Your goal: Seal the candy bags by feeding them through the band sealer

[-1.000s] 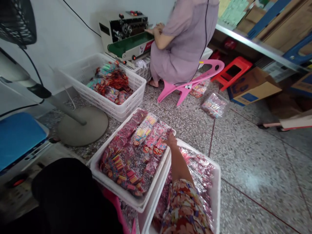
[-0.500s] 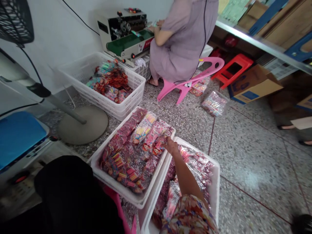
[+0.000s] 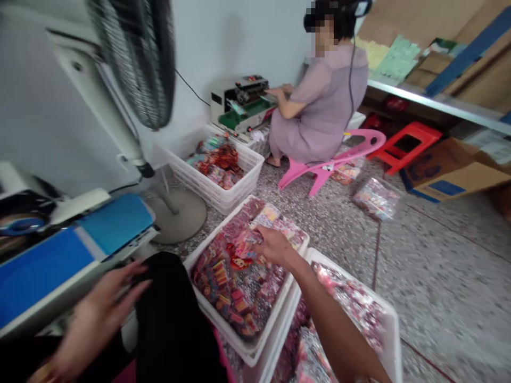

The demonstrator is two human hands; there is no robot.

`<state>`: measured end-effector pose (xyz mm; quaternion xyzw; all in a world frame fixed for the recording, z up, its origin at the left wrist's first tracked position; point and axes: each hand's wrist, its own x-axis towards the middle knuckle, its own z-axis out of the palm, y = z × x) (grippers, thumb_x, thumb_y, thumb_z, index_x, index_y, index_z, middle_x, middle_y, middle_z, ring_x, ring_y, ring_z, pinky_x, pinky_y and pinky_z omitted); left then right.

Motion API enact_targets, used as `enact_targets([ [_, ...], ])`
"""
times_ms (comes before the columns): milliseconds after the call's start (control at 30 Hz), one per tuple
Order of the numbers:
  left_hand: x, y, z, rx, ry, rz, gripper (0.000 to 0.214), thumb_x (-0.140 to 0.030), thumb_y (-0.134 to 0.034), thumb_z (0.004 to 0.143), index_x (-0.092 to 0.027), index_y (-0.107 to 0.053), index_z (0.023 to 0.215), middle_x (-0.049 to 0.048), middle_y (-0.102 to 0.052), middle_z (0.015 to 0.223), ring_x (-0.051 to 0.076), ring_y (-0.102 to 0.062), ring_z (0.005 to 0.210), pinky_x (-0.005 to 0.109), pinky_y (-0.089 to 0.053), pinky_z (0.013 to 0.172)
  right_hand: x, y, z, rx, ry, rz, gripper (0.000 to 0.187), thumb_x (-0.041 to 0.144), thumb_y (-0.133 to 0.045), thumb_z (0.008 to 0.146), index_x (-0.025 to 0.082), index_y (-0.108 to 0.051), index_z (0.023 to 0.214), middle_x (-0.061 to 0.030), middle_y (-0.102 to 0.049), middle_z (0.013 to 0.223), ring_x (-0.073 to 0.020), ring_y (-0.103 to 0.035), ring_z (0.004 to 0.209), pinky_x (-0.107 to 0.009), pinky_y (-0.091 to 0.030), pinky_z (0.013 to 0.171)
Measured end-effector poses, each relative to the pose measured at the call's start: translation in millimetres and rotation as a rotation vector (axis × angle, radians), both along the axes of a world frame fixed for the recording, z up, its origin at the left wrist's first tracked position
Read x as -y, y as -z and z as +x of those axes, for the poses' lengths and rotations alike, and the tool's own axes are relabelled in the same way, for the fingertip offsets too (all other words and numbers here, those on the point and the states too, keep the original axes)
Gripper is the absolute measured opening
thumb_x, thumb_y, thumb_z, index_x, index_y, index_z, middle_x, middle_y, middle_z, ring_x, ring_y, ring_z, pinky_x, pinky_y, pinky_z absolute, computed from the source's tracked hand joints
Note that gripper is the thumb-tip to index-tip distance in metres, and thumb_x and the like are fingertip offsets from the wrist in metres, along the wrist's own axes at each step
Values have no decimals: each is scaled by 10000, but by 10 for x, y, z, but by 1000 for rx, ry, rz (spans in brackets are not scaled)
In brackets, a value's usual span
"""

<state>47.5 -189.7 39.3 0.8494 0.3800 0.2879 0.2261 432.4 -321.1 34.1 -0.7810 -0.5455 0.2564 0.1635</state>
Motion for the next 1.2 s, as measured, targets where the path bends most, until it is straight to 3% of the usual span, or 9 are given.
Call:
enact_targets([
  [133, -347, -21, 433, 162, 131, -320, 957, -531, -865, 703, -210, -458, 1508, 149, -550, 1480, 360, -506, 1380, 523, -415, 1175, -951, -666, -873, -26, -297, 123, 247, 323, -699, 805, 197, -650, 1012, -3, -664, 813, -175, -566, 729, -262, -344, 664],
  [267, -648, -226, 339, 408, 168, -795, 696, -407, -862, 730, -181, -589, 1329, 118, -702, 1227, 296, -676, 1089, 430, -558, 977, -1612, -933, -1378, -206, -429, 178, 395, 285, -765, 741, 207, -644, 1109, -11, -666, 871, -190, -593, 791, -287, -413, 729],
  [333, -726, -311, 148, 585, 119, -908, 596, -376, -856, 741, -169, -615, 1245, 101, -721, 1152, 263, -694, 996, 379, -576, 899, -1837, -860, -1474, -513, -430, 229, 601, 309, -812, 702, 240, -583, 1254, -35, -675, 1052, -195, -619, 887, -309, -467, 792],
  [433, -829, -378, -97, 760, 42, -892, 581, -357, -859, 747, -174, -608, 1238, 92, -723, 1140, 238, -691, 967, 348, -568, 881, -2053, -616, -1624, -1025, -407, 272, 849, 351, -879, 624, 304, -481, 1372, -57, -594, 1340, -204, -623, 1059, -350, -510, 901],
  [533, -973, -362, -202, 771, 46, -806, 551, -381, -826, 789, -176, -602, 1249, 93, -716, 1128, 242, -680, 975, 359, -563, 889, -2147, -414, -1905, -1235, -421, 199, 802, 341, -910, 600, 288, -545, 1313, -41, -649, 1299, -235, -623, 1153, -398, -493, 1012],
  [633, -1138, -263, -228, 705, 54, -616, 529, -387, -766, 845, -195, -585, 1304, 105, -664, 1243, 267, -634, 1124, 405, -523, 1004, -2224, -331, -2193, -1212, -392, 202, 530, 417, -828, 728, 255, -647, 1199, -36, -717, 1181, -251, -661, 1098, -427, -500, 1022],
  [767, -1346, -33, -259, 551, -63, -372, 552, -395, -726, 850, -197, -575, 1342, 120, -599, 1343, 293, -546, 1281, 457, -409, 1153, -2424, -185, -2351, -1042, -311, 354, 527, 415, -826, 714, 265, -676, 1196, -22, -723, 1189, -262, -654, 1137, -405, -492, 1038],
  [933, -1527, 218, -263, 583, -176, -514, 605, -440, -714, 816, -188, -513, 1329, 120, -661, 1295, 280, -633, 1192, 431, -482, 1077, -2696, 97, -2361, -906, -255, 347, 534, 385, -813, 684, 252, -676, 1184, -12, -745, 1102, -257, -671, 1059, -393, -518, 977],
  [1200, -1631, 228, -251, 751, -359, -681, 585, -589, -793, 709, -177, -610, 1082, 69, -737, 954, 223, -695, 782, 316, -561, 736, -3054, 141, -2404, -1063, -124, 237, 462, 358, -858, 593, 215, -707, 1005, -17, -770, 952, -240, -691, 876, -355, -540, 840],
])
